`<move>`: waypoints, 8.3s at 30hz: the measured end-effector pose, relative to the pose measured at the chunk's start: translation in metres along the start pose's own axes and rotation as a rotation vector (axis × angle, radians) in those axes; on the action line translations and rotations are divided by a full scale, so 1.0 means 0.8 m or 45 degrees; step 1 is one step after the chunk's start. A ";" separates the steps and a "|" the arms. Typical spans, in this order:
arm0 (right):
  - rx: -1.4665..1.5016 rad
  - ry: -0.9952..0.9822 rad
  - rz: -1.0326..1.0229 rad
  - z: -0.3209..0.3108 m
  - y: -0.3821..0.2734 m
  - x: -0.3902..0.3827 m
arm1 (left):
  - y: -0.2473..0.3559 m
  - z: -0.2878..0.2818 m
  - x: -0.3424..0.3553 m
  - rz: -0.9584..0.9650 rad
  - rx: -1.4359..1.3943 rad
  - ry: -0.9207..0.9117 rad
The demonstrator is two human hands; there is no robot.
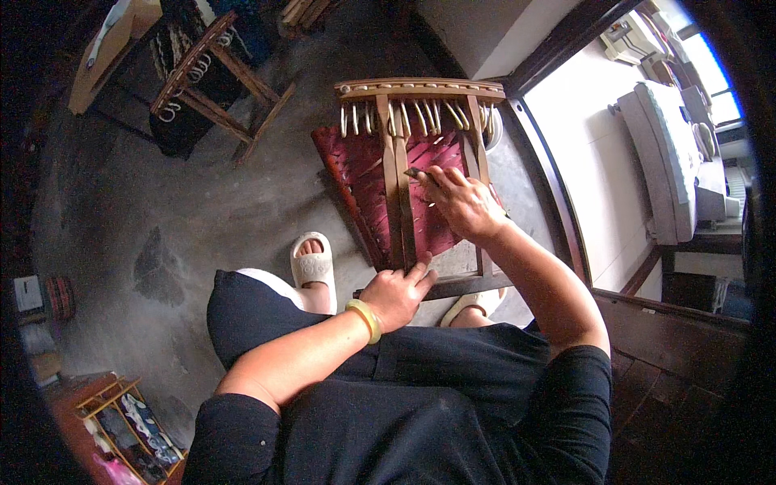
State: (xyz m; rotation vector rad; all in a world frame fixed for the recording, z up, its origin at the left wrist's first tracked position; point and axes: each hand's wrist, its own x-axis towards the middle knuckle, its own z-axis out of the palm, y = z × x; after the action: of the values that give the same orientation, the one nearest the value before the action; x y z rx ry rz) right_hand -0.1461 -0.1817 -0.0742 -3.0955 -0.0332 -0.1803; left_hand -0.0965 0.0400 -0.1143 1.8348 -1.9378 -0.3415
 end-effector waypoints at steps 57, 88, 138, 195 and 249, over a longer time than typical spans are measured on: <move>0.066 0.011 -0.091 0.029 0.043 0.022 | 0.000 0.001 0.001 0.000 -0.020 0.041; -0.060 -0.104 -0.222 0.025 0.033 0.012 | 0.000 -0.003 0.002 -0.021 -0.048 -0.003; -0.014 -0.114 -0.199 0.028 0.028 0.018 | -0.004 0.004 0.000 0.006 -0.069 0.050; -0.016 -0.070 0.155 0.017 0.047 0.028 | -0.006 0.007 0.000 0.005 -0.053 0.032; 0.180 -0.157 0.692 -0.013 -0.090 -0.060 | 0.010 -0.008 -0.009 0.002 0.075 0.140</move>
State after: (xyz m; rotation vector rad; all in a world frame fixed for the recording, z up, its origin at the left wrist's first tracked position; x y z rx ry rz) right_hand -0.1969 -0.1111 -0.0666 -2.8375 0.7425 0.0325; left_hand -0.1006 0.0485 -0.1059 1.8484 -1.8926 -0.1806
